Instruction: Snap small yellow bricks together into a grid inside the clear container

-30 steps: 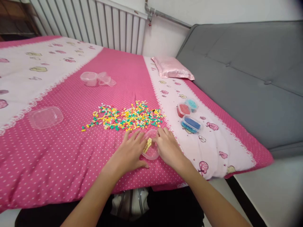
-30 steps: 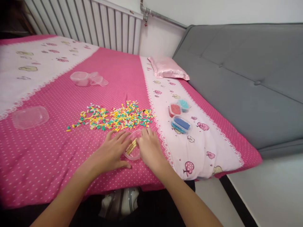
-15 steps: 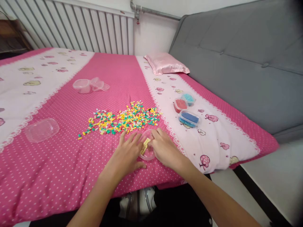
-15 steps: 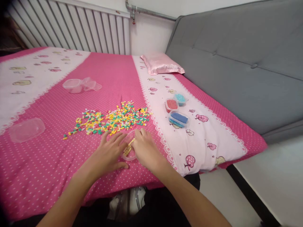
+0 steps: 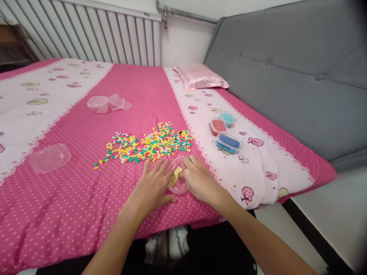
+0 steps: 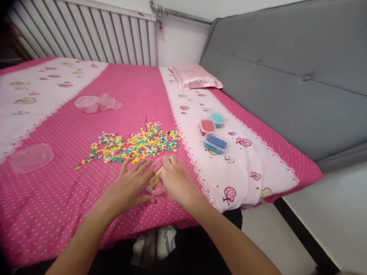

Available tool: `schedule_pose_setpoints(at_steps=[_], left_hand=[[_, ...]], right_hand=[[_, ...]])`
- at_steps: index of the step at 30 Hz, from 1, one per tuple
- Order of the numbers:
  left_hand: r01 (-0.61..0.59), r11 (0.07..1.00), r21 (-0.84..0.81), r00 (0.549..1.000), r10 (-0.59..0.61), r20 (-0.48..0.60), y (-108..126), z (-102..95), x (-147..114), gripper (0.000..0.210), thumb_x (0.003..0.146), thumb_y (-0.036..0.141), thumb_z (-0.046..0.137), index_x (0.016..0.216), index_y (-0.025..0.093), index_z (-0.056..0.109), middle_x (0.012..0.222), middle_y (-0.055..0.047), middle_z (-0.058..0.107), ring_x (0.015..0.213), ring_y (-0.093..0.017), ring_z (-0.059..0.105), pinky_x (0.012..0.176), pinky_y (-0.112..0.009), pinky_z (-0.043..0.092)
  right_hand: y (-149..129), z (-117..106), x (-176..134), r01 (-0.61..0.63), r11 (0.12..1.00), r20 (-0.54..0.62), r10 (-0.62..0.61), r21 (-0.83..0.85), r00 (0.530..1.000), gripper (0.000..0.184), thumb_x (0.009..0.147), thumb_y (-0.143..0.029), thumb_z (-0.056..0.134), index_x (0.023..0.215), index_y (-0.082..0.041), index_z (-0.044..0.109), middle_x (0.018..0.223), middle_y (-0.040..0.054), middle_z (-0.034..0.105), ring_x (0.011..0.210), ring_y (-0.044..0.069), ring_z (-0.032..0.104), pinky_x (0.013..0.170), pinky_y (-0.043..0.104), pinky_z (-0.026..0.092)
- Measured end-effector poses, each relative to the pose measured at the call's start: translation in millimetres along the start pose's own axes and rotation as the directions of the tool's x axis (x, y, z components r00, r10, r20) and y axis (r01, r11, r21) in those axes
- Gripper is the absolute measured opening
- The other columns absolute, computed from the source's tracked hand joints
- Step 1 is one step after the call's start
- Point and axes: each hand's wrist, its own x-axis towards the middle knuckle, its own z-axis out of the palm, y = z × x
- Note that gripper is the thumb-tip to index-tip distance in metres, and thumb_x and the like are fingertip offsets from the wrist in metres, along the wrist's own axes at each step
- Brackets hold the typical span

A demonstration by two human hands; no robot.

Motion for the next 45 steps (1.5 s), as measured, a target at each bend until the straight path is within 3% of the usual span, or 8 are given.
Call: schedule_pose_setpoints(at_steps=[12,17,20,26,30,35,38,45], left_hand=[[-0.003,0.991,-0.133,0.999,-0.003,-0.044,-2,6.8,-7,0.096,0.065,0.046,0.092,0.145,0.020,0.045,0.148,-0.020,0.054,0.141,-0.042,0.045,0.120,-0.068,0.014],[0.028,0.965,-0.262,0.993,-0.057,-0.104,6,30.9,-24,0.128,0.070,0.057,0.085,0.160,0.026,-0.002,0.162,-0.023,0.033,0.153,-0.037,0.030,0.117,-0.059,0.033],[0.114,0.865,-0.489,0.946,-0.246,-0.214,20,55.2,-32,0.142,0.069,0.056,0.087,0.156,0.031,-0.023,0.165,-0.025,0.024,0.152,-0.041,0.029,0.117,-0.064,0.033],[0.099,0.651,-0.753,0.820,-0.482,-0.309,36,79.0,-37,0.112,0.079,0.051,0.080,0.159,0.036,0.003,0.169,-0.016,0.013,0.156,-0.039,0.017,0.122,-0.066,0.026],[0.074,0.530,-0.845,0.761,-0.577,-0.296,29,82.1,-41,0.088,0.086,0.043,0.073,0.153,0.031,0.019,0.159,-0.016,0.031,0.148,-0.035,0.037,0.121,-0.061,0.033],[0.057,0.462,-0.885,0.746,-0.609,-0.270,20,89.5,-46,0.080,0.085,0.041,0.070,0.149,0.027,0.023,0.151,-0.016,0.043,0.139,-0.033,0.050,0.116,-0.057,0.042],[0.049,0.439,-0.897,0.749,-0.610,-0.257,20,90.9,-46,0.081,0.085,0.040,0.070,0.149,0.027,0.022,0.145,-0.015,0.050,0.134,-0.031,0.056,0.114,-0.055,0.045],[0.049,0.416,-0.908,0.752,-0.614,-0.240,22,89.4,-45,0.077,0.086,0.036,0.067,0.149,0.029,0.022,0.143,-0.013,0.052,0.134,-0.030,0.056,0.114,-0.055,0.045]], right_hand=[[11,-7,0,-0.029,0.979,-0.092,0.048,0.200,0.995,0.029,0.091,-0.006,0.050,0.081,-0.018,0.074,0.097,0.0086,0.059,0.101,0.024,0.051,0.090,0.037,0.043],[38,3,-11,-0.167,0.883,-0.242,0.295,0.438,0.924,0.035,0.103,-0.022,0.039,0.121,-0.020,0.068,0.118,0.0100,0.064,0.114,0.022,0.058,0.104,0.040,0.043],[39,25,-15,-0.159,0.806,-0.215,0.333,0.570,0.918,0.038,0.104,-0.034,0.040,0.132,-0.021,0.062,0.132,0.0092,0.067,0.124,0.021,0.060,0.109,0.039,0.043],[17,60,-30,-0.176,0.657,-0.145,0.403,0.733,0.904,0.053,0.107,-0.050,0.031,0.150,-0.023,0.045,0.139,0.0108,0.065,0.127,0.021,0.062,0.110,0.042,0.046],[12,68,-37,-0.145,0.628,-0.157,0.400,0.765,0.903,0.051,0.107,-0.051,0.031,0.148,-0.025,0.047,0.130,0.0094,0.069,0.119,0.020,0.066,0.105,0.040,0.051],[43,71,-5,-0.117,0.667,-0.256,0.435,0.736,0.863,0.045,0.109,-0.045,0.030,0.137,-0.019,0.054,0.109,0.0080,0.072,0.091,0.017,0.071,0.086,0.038,0.058],[74,72,31,-0.171,0.733,-0.334,0.487,0.658,0.807,0.035,0.099,-0.042,0.059,0.121,-0.016,0.063,0.118,0.0087,0.067,0.102,0.022,0.067,0.090,0.045,0.056],[100,84,76,-0.278,0.829,-0.348,0.475,0.486,0.809,0.035,0.097,-0.038,0.063,0.124,-0.017,0.062,0.126,0.0096,0.064,0.109,0.024,0.064,0.093,0.047,0.055]])
